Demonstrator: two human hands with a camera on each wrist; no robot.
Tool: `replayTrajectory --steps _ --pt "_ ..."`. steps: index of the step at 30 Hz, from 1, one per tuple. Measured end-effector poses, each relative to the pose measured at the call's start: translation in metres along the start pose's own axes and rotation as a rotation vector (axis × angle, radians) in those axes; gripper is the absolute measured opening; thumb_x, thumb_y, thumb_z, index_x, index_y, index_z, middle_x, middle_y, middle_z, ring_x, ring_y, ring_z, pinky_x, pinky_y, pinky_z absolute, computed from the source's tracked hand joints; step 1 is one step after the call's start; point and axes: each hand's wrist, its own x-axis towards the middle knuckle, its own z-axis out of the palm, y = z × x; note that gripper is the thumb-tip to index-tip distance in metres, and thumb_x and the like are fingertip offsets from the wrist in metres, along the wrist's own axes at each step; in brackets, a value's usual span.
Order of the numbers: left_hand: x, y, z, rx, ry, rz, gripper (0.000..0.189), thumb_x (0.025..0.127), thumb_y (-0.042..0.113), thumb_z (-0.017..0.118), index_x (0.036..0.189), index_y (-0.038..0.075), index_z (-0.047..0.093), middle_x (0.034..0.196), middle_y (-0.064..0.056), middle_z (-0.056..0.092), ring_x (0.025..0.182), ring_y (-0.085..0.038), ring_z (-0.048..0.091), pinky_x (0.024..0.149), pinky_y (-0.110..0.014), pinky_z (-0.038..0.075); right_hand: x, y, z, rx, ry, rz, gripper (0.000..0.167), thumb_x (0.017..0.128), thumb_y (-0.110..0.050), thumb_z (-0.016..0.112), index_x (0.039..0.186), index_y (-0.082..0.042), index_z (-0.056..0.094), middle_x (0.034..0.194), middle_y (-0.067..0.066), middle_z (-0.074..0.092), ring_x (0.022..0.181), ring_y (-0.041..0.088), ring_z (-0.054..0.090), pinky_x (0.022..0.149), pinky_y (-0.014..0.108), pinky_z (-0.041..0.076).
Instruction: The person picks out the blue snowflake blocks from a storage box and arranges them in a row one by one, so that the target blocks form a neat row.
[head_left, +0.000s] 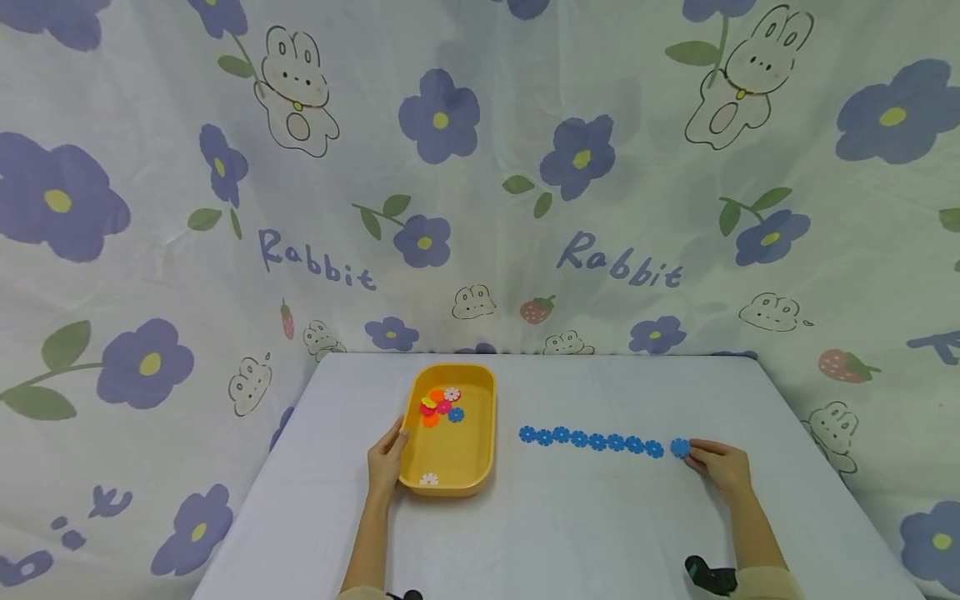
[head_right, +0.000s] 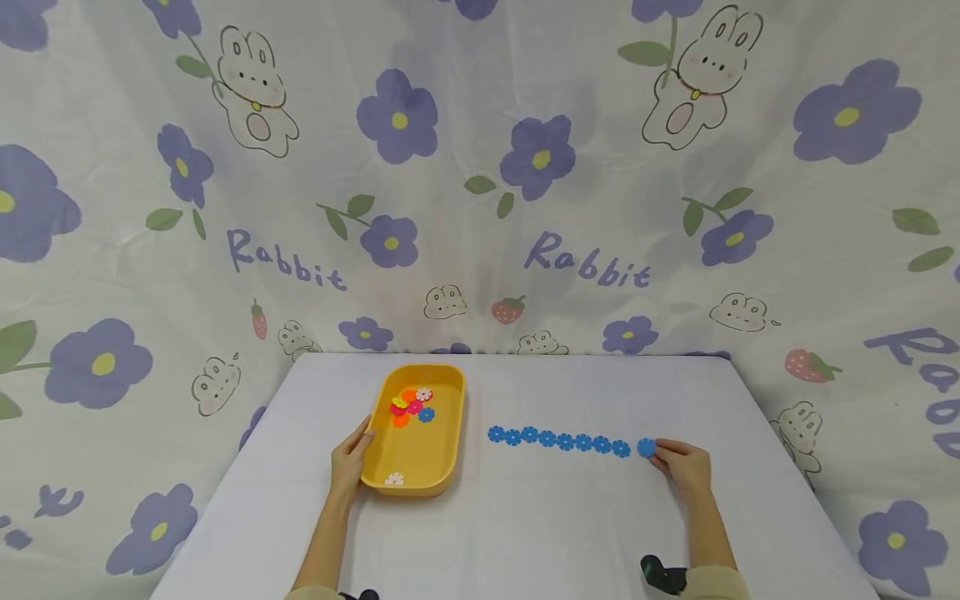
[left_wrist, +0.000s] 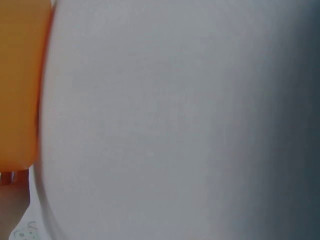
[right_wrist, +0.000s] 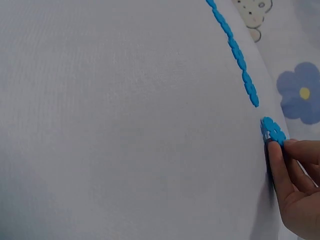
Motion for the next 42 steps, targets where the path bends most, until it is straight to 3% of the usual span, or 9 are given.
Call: replayTrajectory --steps 5,9,16,28,35,39,42 --pt "0.0 0.0 0.0 0.006 0.0 0.001 0.045 0.096 0.022 0.055 0.136 0.003 0.047 0.142 -0.015 0.044 0.133 -0.028 0.038 0.101 -0.028 0.038 -0.002 -0.002 0.007 -0.16 0.017 -0.044 0.036 0.089 0.003 0.053 0.118 0.023 0.049 0.099 0.021 0.064 0.069 -0.003 0.062 0.068 0.017 0.056" --pt "0.0 0.0 0.0 0.005 0.001 -0.001 0.045 0.096 0.022 0.055 0.136 0.003 0.047 0.142 -0.014 0.044 0.134 -0.027 0.038 0.101 -0.028 0.038 -0.002 -0.004 0.01 -0.198 0.004 -0.055 0.035 0.09 0.002 0.054 0.118 0.023 0.05 0.11 0.033 0.058 0.071 -0.004 0.061 0.069 0.016 0.056" --pt "-0.001 0.001 0.001 0.029 -0.004 -0.005 0.045 0.097 0.022 0.054 0.137 0.004 0.047 0.143 -0.016 0.042 0.134 -0.029 0.037 0.104 -0.033 0.036 -0.003 -0.006 0.011 -0.229 -0.002 -0.056 0.036 0.091 -0.002 0.055 0.118 0.022 0.051 0.111 0.032 0.059 0.071 -0.004 0.06 0.068 0.015 0.055" --pt "0.0 0.0 0.002 0.031 -0.002 0.001 0.044 0.097 0.022 0.054 0.137 0.005 0.047 0.143 -0.017 0.041 0.135 -0.03 0.035 0.105 -0.035 0.034 -0.001 -0.006 0.008 -0.372 0.018 -0.094 0.035 0.09 -0.008 0.059 0.111 0.02 0.057 0.102 0.029 0.064 0.068 0.0 0.06 0.06 0.011 0.052" --pt "0.0 -0.001 0.002 0.032 0.003 0.0 0.045 0.096 0.023 0.055 0.137 0.005 0.047 0.143 -0.017 0.042 0.135 -0.029 0.036 0.105 -0.035 0.035 -0.006 -0.01 0.004 -0.468 0.042 -0.099 0.034 0.088 -0.011 0.061 0.108 0.016 0.061 0.1 0.027 0.066 0.075 0.012 0.064 0.056 0.011 0.048" --pt "0.0 -0.001 0.001 0.032 0.006 -0.001 0.044 0.096 0.022 0.055 0.137 0.005 0.047 0.142 -0.016 0.042 0.135 -0.029 0.036 0.106 -0.035 0.035 -0.006 -0.011 0.004 -0.396 0.047 -0.069 0.039 0.089 -0.016 0.061 0.114 0.014 0.059 0.104 0.023 0.066 0.075 0.002 0.061 0.06 0.011 0.05" --pt "0.0 -0.001 0.001 0.032 0.006 -0.002 0.044 0.097 0.021 0.054 0.137 0.004 0.047 0.142 -0.016 0.042 0.135 -0.029 0.035 0.106 -0.035 0.035 -0.004 -0.013 0.009 -0.159 0.003 -0.035 0.045 0.09 -0.015 0.063 0.122 0.015 0.053 0.098 0.008 0.068 0.075 -0.003 0.061 0.068 0.013 0.054"
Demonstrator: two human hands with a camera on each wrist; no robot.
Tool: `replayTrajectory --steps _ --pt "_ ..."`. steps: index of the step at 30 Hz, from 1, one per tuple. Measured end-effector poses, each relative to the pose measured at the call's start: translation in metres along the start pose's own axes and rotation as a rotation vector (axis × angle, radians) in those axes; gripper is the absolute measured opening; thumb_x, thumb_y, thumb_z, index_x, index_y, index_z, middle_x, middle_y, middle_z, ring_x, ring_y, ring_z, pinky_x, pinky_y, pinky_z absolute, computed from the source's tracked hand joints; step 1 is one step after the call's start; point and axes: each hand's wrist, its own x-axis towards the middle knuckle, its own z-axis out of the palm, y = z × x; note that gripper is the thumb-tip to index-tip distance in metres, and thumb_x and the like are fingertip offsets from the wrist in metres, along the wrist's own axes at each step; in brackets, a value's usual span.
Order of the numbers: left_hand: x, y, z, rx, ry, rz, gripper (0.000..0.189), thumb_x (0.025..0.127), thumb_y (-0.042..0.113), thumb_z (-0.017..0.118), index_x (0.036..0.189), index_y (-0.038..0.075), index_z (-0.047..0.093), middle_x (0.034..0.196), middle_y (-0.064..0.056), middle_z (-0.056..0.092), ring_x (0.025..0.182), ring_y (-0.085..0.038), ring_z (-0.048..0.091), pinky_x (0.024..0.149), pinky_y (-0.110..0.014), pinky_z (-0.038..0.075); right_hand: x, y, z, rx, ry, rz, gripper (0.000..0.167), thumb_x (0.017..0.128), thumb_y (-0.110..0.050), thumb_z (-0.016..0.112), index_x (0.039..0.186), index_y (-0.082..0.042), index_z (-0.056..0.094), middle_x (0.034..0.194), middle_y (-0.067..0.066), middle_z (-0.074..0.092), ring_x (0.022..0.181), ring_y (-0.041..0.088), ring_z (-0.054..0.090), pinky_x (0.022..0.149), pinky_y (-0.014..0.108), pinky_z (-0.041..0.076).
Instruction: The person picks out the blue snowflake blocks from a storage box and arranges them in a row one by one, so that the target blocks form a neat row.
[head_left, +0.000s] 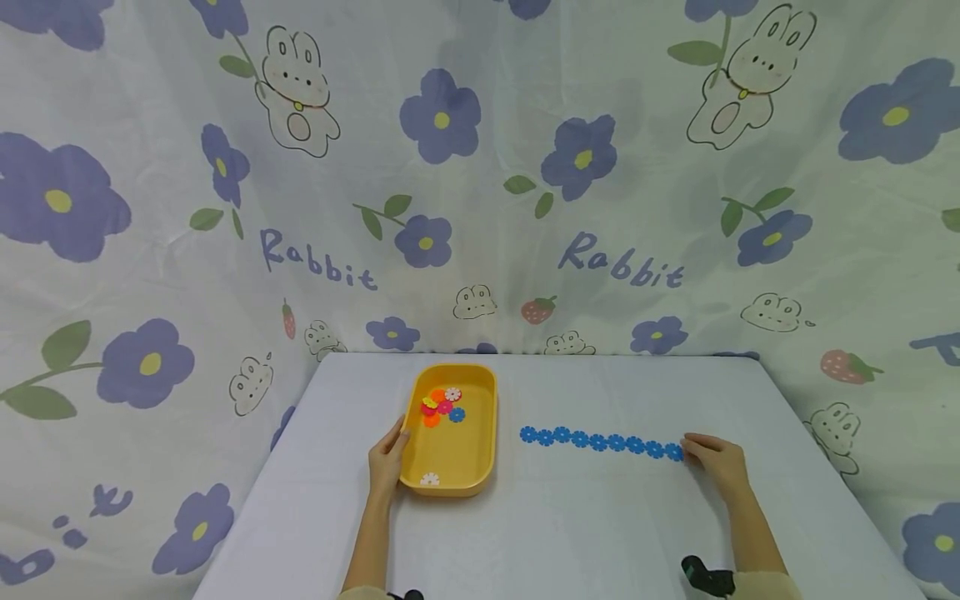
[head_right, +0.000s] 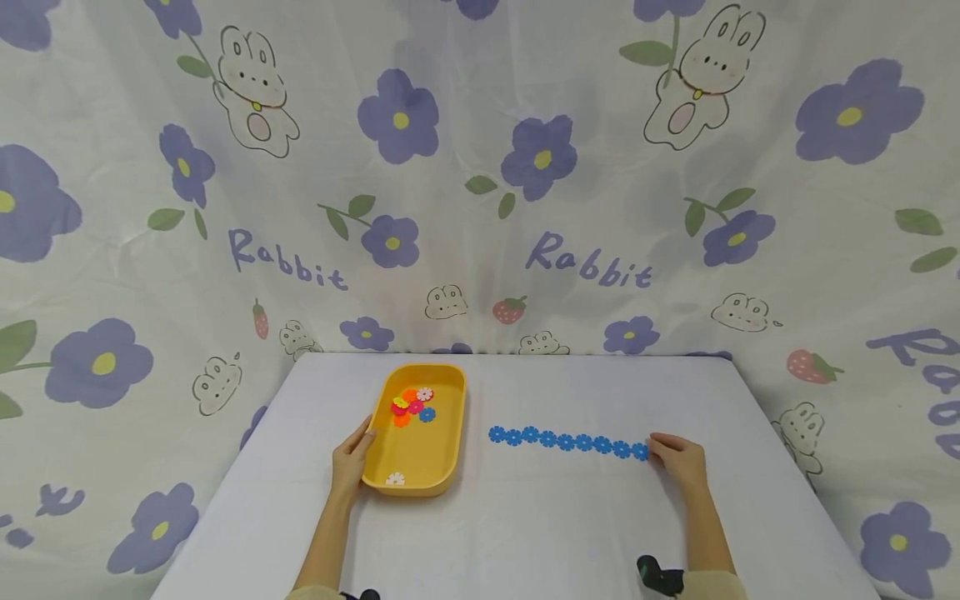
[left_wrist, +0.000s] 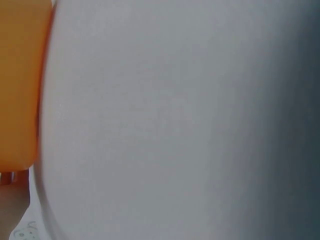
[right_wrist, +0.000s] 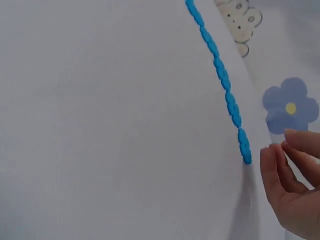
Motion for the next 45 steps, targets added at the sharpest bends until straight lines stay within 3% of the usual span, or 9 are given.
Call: replayTrajectory --steps 3,6,11,15,22,31,37,42,45 --pt "0.0 0.001 0.0 -0.004 -0.006 0.0 0.044 0.097 0.021 0.053 0.137 0.004 0.046 0.143 -0.015 0.042 0.135 -0.029 0.035 0.105 -0.033 0.034 0.0 -0.012 0.01 0.229 -0.071 0.008 0.049 0.091 -0.011 0.061 0.128 0.016 0.045 0.091 -0.007 0.066 0.081 0.001 0.065 0.078 0.019 0.055" --pt "-0.001 0.002 0.0 -0.014 -0.016 -0.001 0.045 0.097 0.021 0.053 0.138 0.004 0.046 0.143 -0.014 0.041 0.136 -0.028 0.034 0.105 -0.031 0.034 -0.002 -0.029 0.027 0.376 -0.125 0.012 0.046 0.091 -0.007 0.061 0.129 0.014 0.046 0.089 -0.008 0.067 0.084 0.007 0.067 0.082 0.023 0.055" --pt "-0.002 0.002 -0.001 -0.03 -0.021 -0.006 0.045 0.097 0.022 0.053 0.138 0.004 0.045 0.144 -0.014 0.04 0.136 -0.028 0.033 0.105 -0.03 0.033 -0.003 -0.055 0.071 0.453 -0.2 0.007 0.041 0.092 -0.005 0.059 0.128 0.011 0.049 0.093 0.0 0.069 0.085 0.011 0.068 0.083 0.026 0.055" --pt "-0.001 0.002 -0.001 -0.024 -0.023 -0.004 0.046 0.097 0.023 0.053 0.138 0.005 0.045 0.144 -0.014 0.04 0.136 -0.029 0.034 0.105 -0.031 0.034 -0.002 -0.072 0.111 0.46 -0.262 -0.022 0.049 0.093 -0.004 0.057 0.134 0.015 0.039 0.102 0.007 0.068 0.089 0.014 0.068 0.084 0.027 0.054" --pt "-0.006 0.017 -0.001 -0.039 -0.049 -0.017 0.045 0.097 0.017 0.053 0.137 0.0 0.044 0.143 -0.018 0.039 0.135 -0.034 0.032 0.104 -0.035 0.034 -0.002 -0.096 0.169 0.514 -0.327 -0.037 0.042 0.091 0.0 0.058 0.129 0.014 0.046 0.113 0.022 0.064 0.089 0.017 0.069 0.082 0.03 0.056" --pt "0.0 0.001 -0.001 -0.004 -0.017 -0.016 0.046 0.097 0.024 0.053 0.138 0.006 0.045 0.144 -0.015 0.039 0.135 -0.031 0.034 0.106 -0.035 0.034 -0.015 -0.122 0.243 0.476 -0.433 -0.109 0.039 0.09 -0.002 0.06 0.123 0.016 0.051 0.115 0.032 0.059 0.09 0.021 0.069 0.082 0.032 0.056" --pt "0.0 0.0 -0.001 -0.005 -0.009 -0.01 0.046 0.096 0.024 0.054 0.137 0.006 0.047 0.143 -0.014 0.041 0.135 -0.029 0.034 0.107 -0.036 0.034 -0.021 -0.135 0.29 0.366 -0.474 -0.128 0.043 0.094 -0.005 0.055 0.13 0.015 0.044 0.126 0.031 0.052 0.112 0.035 0.058 0.09 0.034 0.052" --pt "0.001 0.0 0.0 -0.009 -0.006 -0.016 0.045 0.096 0.023 0.054 0.137 0.005 0.047 0.143 -0.015 0.041 0.136 -0.031 0.033 0.108 -0.038 0.033 -0.014 -0.138 0.323 0.164 -0.365 -0.087 0.044 0.094 -0.009 0.054 0.131 0.012 0.045 0.129 0.027 0.052 0.116 0.035 0.054 0.096 0.042 0.049" --pt "0.001 0.0 -0.001 -0.014 -0.004 -0.014 0.044 0.096 0.021 0.054 0.137 0.004 0.047 0.143 -0.015 0.041 0.136 -0.031 0.032 0.108 -0.038 0.032 0.007 -0.124 0.35 0.067 -0.277 -0.068 0.045 0.092 -0.012 0.057 0.13 0.01 0.049 0.129 0.025 0.053 0.118 0.035 0.052 0.101 0.044 0.045"
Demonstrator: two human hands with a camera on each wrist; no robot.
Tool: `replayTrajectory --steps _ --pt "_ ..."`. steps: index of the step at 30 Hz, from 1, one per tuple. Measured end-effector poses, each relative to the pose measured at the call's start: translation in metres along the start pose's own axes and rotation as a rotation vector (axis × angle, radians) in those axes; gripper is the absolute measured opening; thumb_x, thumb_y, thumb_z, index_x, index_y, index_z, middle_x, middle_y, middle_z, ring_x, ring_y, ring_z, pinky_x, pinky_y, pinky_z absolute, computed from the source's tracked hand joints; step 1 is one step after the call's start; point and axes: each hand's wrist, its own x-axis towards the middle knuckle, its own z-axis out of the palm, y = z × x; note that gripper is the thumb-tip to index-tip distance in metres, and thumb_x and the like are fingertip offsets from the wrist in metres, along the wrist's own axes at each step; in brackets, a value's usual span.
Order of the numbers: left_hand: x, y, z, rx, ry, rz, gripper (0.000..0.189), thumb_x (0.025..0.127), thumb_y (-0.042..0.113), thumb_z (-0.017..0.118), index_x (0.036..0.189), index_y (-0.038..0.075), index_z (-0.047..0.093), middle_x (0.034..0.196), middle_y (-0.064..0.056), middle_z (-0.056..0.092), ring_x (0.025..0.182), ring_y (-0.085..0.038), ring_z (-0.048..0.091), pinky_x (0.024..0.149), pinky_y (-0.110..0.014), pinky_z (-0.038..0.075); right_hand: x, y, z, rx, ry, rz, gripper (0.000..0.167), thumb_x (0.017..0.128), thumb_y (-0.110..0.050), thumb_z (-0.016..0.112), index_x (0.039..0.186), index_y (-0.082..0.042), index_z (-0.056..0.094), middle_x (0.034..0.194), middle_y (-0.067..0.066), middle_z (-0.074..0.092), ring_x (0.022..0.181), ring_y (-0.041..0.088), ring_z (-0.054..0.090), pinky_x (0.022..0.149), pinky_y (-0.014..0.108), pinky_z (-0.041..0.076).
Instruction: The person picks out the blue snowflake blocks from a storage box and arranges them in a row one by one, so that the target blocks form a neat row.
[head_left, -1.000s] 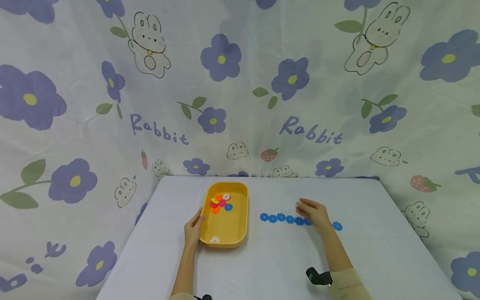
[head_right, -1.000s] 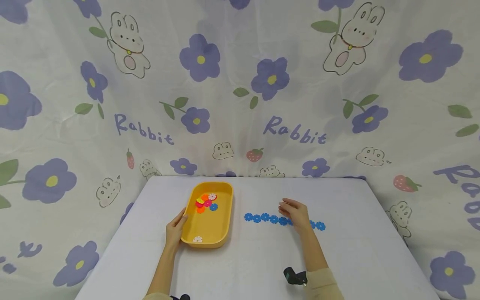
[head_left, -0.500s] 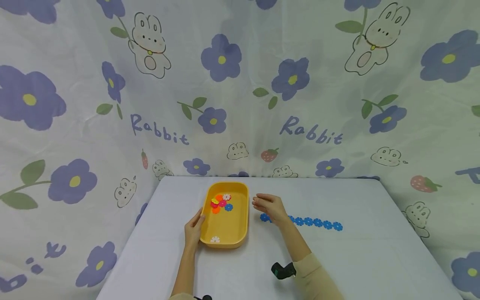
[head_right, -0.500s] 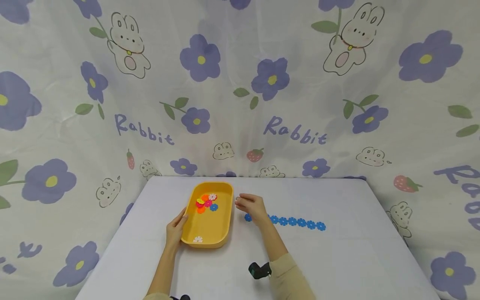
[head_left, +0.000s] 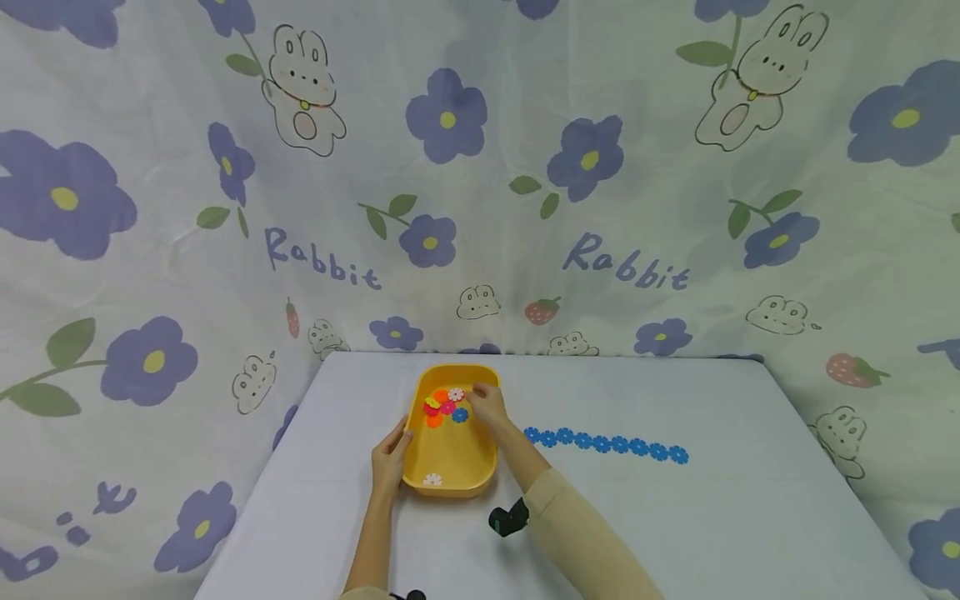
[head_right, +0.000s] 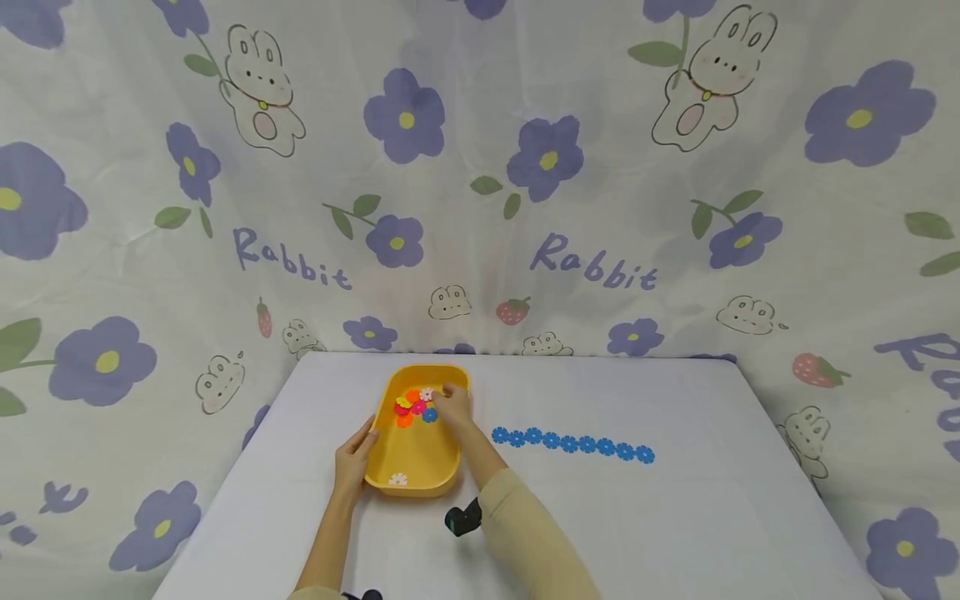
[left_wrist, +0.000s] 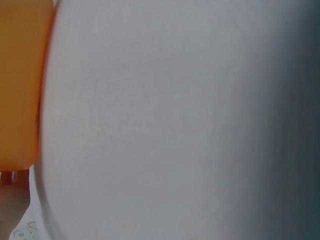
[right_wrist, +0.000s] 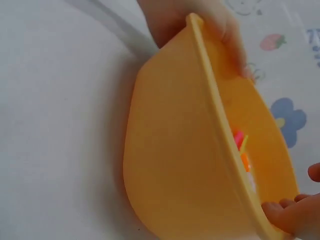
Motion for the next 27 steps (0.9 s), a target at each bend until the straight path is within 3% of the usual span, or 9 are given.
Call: replayTrajectory --steps 7,8,10,12,16,19,20,23,27 --pt "0.0 0.001 0.001 0.009 0.02 0.014 0.043 0.096 0.021 0.056 0.135 0.003 0.049 0.141 -0.016 0.044 0.135 -0.031 0.035 0.108 -0.039 0.033 0.092 0.095 0.037 -0.079 0.041 -0.012 0.053 0.088 -0.021 0.062 0.13 0.009 0.049 0.129 0.023 0.053 0.115 0.029 0.054 0.098 0.037 0.048" --pt "0.0 0.001 0.001 0.011 0.018 0.015 0.043 0.096 0.021 0.056 0.135 0.003 0.049 0.141 -0.016 0.044 0.135 -0.031 0.035 0.108 -0.039 0.033 0.099 0.104 0.041 -0.082 0.036 0.002 0.052 0.088 -0.017 0.06 0.131 0.009 0.048 0.129 0.023 0.053 0.116 0.029 0.053 0.099 0.037 0.047" --pt "0.0 0.001 0.0 0.012 0.014 0.016 0.043 0.096 0.02 0.055 0.135 0.003 0.049 0.141 -0.016 0.043 0.135 -0.031 0.034 0.109 -0.038 0.033 0.113 0.125 0.048 -0.079 0.052 -0.059 0.045 0.083 -0.012 0.057 0.122 0.01 0.055 0.116 0.023 0.06 0.101 0.027 0.058 0.086 0.03 0.053" --pt "-0.001 0.001 0.0 0.011 0.011 0.015 0.043 0.096 0.02 0.055 0.135 0.003 0.049 0.142 -0.016 0.043 0.135 -0.03 0.034 0.109 -0.037 0.033 0.115 0.13 0.053 -0.069 0.021 -0.063 0.041 0.083 -0.008 0.053 0.12 0.008 0.058 0.11 0.02 0.061 0.094 0.026 0.057 0.081 0.029 0.054" --pt "-0.001 0.001 0.0 0.008 0.011 0.014 0.043 0.096 0.02 0.055 0.135 0.004 0.049 0.142 -0.016 0.043 0.135 -0.029 0.035 0.108 -0.037 0.033 0.09 0.113 0.054 0.031 -0.091 -0.037 0.037 0.081 0.002 0.047 0.114 0.004 0.064 0.098 0.014 0.059 0.075 0.024 0.053 0.061 0.029 0.052" --pt "-0.001 0.002 0.0 0.005 0.019 0.01 0.043 0.095 0.02 0.056 0.135 0.004 0.05 0.141 -0.016 0.044 0.134 -0.029 0.036 0.107 -0.036 0.034 0.047 0.071 0.048 0.085 -0.17 0.037 0.039 0.08 0.009 0.049 0.115 0.002 0.064 0.099 0.013 0.059 0.07 0.022 0.052 0.055 0.026 0.048" --pt "-0.001 0.002 0.0 0.006 0.018 0.007 0.043 0.095 0.02 0.056 0.135 0.004 0.05 0.141 -0.016 0.043 0.134 -0.029 0.036 0.107 -0.036 0.035 0.03 0.054 0.046 0.072 -0.186 0.07 0.041 0.079 0.01 0.049 0.117 0.003 0.062 0.103 0.014 0.059 0.074 0.023 0.053 0.058 0.027 0.049" --pt "-0.001 0.001 0.0 0.006 0.015 0.004 0.043 0.095 0.021 0.056 0.135 0.004 0.05 0.141 -0.016 0.043 0.134 -0.03 0.036 0.107 -0.037 0.035 -0.007 0.021 0.045 -0.022 -0.203 0.059 0.045 0.075 0.011 0.052 0.119 0.007 0.06 0.111 0.016 0.062 0.085 0.023 0.054 0.069 0.027 0.053" --pt "-0.001 0.001 0.0 0.01 0.014 0.016 0.044 0.095 0.023 0.057 0.135 0.004 0.05 0.141 -0.017 0.044 0.134 -0.029 0.037 0.107 -0.037 0.034 -0.036 0.008 0.052 -0.151 -0.229 -0.047 0.04 0.074 0.008 0.059 0.115 0.009 0.062 0.109 0.018 0.064 0.092 0.023 0.057 0.086 0.031 0.054"
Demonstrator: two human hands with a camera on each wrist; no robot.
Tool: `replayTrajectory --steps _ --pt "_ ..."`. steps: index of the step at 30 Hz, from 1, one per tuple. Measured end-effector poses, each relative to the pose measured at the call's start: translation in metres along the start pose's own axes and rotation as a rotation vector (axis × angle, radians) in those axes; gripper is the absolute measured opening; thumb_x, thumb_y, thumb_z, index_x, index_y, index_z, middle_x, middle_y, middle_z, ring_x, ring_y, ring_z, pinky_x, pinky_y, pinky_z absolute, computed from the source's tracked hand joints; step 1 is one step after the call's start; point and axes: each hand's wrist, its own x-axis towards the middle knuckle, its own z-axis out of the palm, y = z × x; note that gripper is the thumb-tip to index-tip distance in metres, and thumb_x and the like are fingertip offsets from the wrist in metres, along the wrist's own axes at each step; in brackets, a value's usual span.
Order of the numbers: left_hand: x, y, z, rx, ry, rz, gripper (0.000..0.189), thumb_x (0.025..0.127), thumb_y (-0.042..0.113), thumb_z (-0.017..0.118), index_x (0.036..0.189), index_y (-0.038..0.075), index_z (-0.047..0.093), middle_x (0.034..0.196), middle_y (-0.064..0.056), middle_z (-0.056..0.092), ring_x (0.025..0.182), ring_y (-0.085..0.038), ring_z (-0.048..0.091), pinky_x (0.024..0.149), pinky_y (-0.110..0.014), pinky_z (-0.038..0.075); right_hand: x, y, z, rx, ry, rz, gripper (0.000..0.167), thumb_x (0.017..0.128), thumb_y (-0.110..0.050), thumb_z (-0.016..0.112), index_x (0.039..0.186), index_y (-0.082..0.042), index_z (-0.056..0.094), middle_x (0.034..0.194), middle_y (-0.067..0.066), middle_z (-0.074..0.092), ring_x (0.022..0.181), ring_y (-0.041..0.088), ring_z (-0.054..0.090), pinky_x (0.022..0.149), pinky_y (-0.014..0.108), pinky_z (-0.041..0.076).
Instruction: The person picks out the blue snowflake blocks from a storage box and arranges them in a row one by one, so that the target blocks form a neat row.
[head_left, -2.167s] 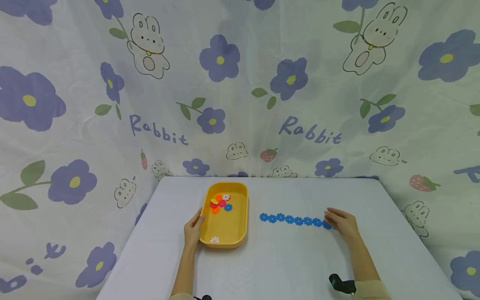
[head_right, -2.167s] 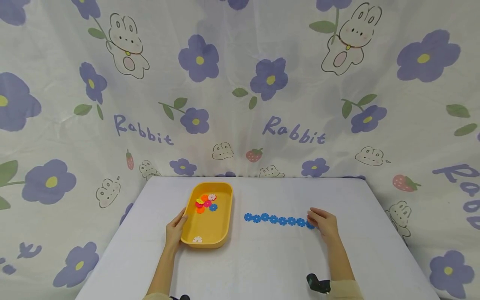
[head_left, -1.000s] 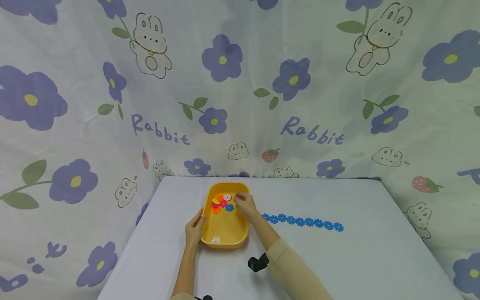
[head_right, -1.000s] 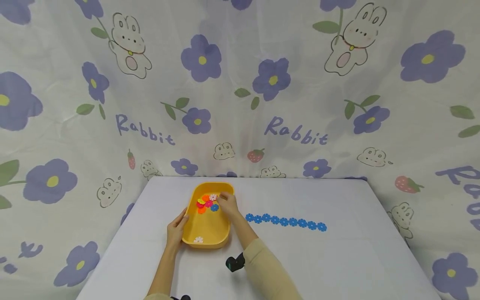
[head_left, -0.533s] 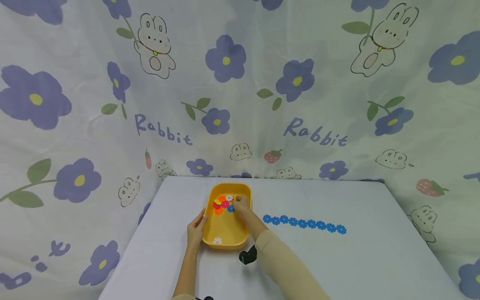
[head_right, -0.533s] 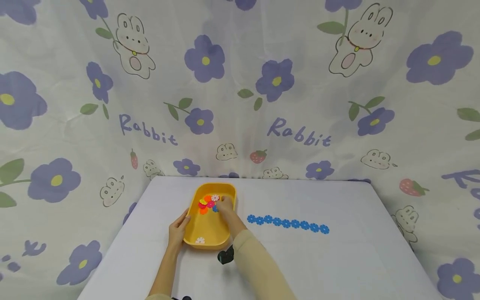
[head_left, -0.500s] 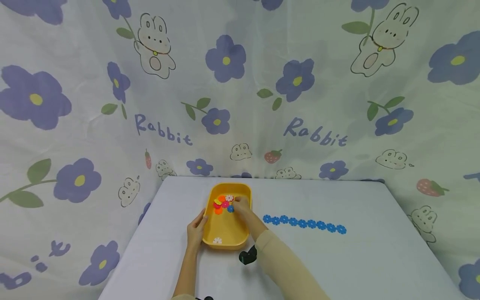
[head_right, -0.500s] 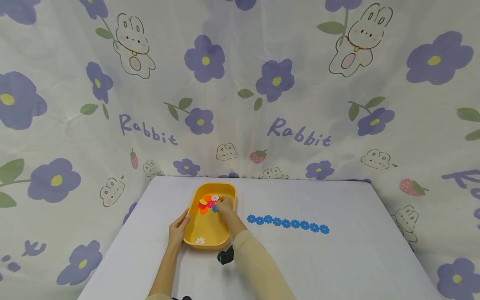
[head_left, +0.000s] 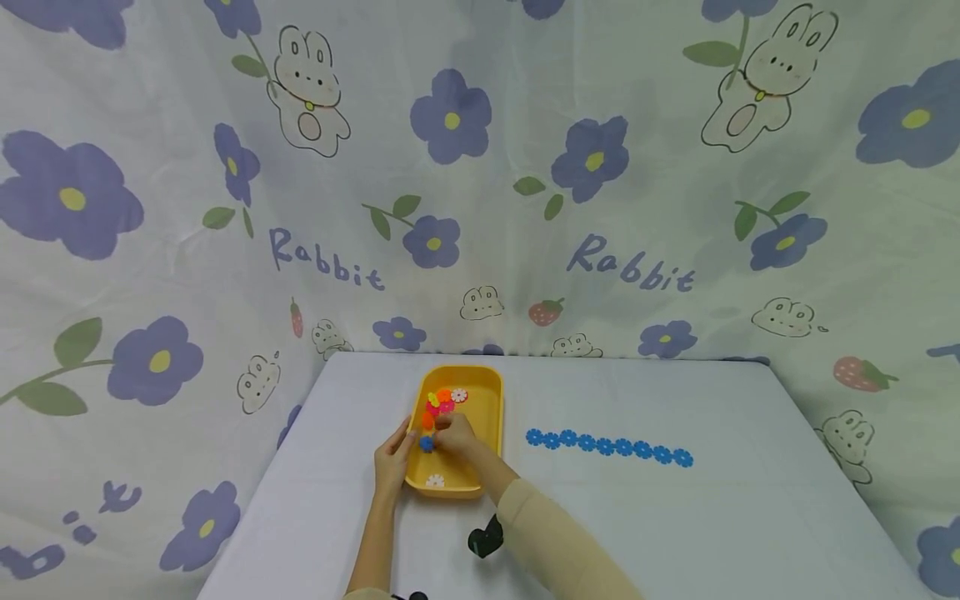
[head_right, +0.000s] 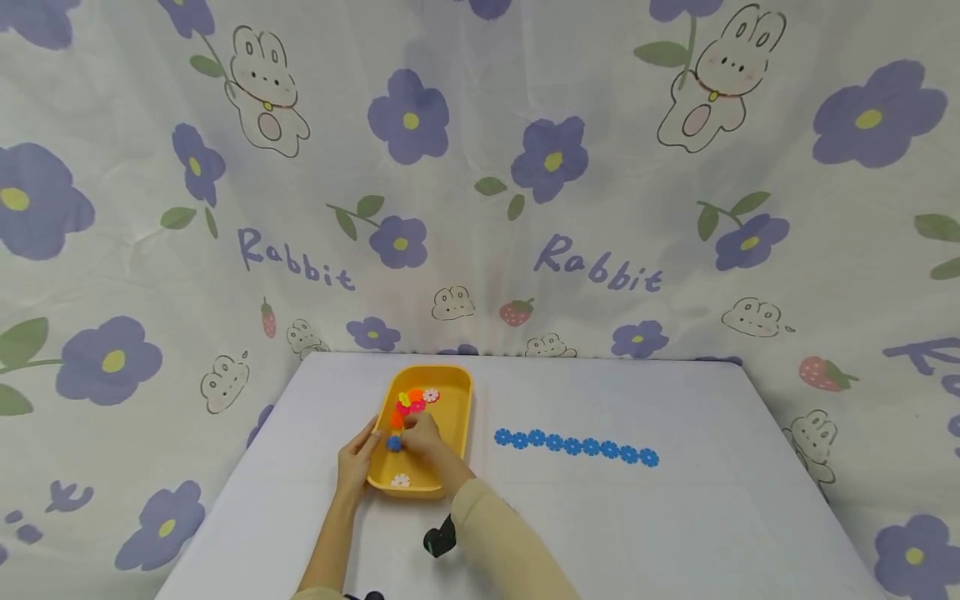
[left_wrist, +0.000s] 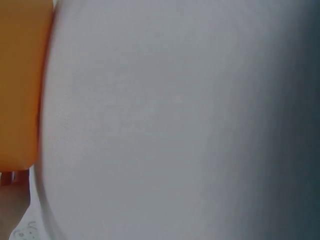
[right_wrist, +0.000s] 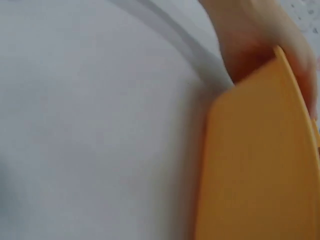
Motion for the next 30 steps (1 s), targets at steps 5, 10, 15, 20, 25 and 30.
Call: replayTrajectory --steps 5,10,15,20,25,30 --pt "-0.001 0.0 0.0 -0.004 0.0 0.025 0.045 0.095 0.023 0.057 0.135 0.003 0.049 0.14 -0.018 0.045 0.133 -0.03 0.038 0.106 -0.034 0.036 -0.015 -0.005 0.017 -0.1 -0.016 -0.087 0.035 0.072 0.007 0.062 0.107 0.01 0.065 0.091 0.013 0.067 0.079 0.016 0.057 0.072 0.026 0.056" --pt "-0.005 0.01 -0.001 -0.021 -0.009 0.024 0.043 0.095 0.018 0.056 0.134 0.001 0.049 0.139 -0.018 0.045 0.132 -0.03 0.038 0.106 -0.033 0.036 -0.019 -0.003 0.021 -0.061 -0.001 -0.11 0.027 0.069 0.009 0.066 0.097 0.009 0.068 0.078 0.008 0.065 0.068 0.012 0.057 0.061 0.022 0.055" --pt "0.0 0.0 0.0 -0.019 0.001 0.006 0.044 0.095 0.02 0.056 0.135 0.002 0.049 0.14 -0.016 0.045 0.133 -0.029 0.038 0.105 -0.034 0.036 -0.019 -0.007 0.007 0.041 0.065 -0.054 0.02 0.076 0.007 0.07 0.096 0.008 0.068 0.081 0.01 0.067 0.069 0.016 0.064 0.065 0.027 0.059" --pt "0.001 0.001 0.002 -0.023 0.016 0.01 0.043 0.095 0.018 0.056 0.134 0.001 0.05 0.139 -0.017 0.046 0.133 -0.03 0.038 0.106 -0.036 0.035 -0.023 -0.014 -0.009 -0.118 0.123 0.056 0.019 0.076 0.001 0.072 0.094 0.005 0.069 0.086 0.01 0.066 0.073 0.019 0.061 0.068 0.028 0.058" --pt "-0.001 0.001 0.001 -0.011 0.008 0.015 0.042 0.095 0.017 0.056 0.135 0.003 0.05 0.14 -0.015 0.046 0.134 -0.029 0.036 0.109 -0.037 0.033 -0.029 -0.012 -0.004 -0.123 0.019 0.095 0.021 0.074 0.0 0.075 0.093 0.005 0.07 0.088 0.011 0.064 0.069 0.018 0.06 0.062 0.026 0.058" --pt "-0.003 0.001 -0.001 -0.01 -0.02 0.026 0.043 0.096 0.018 0.054 0.136 0.003 0.047 0.142 -0.018 0.041 0.135 -0.035 0.032 0.112 -0.047 0.029 -0.037 -0.012 0.009 -0.091 -0.09 0.063 0.027 0.071 0.002 0.076 0.096 0.007 0.069 0.085 0.01 0.066 0.072 0.017 0.059 0.067 0.028 0.058"
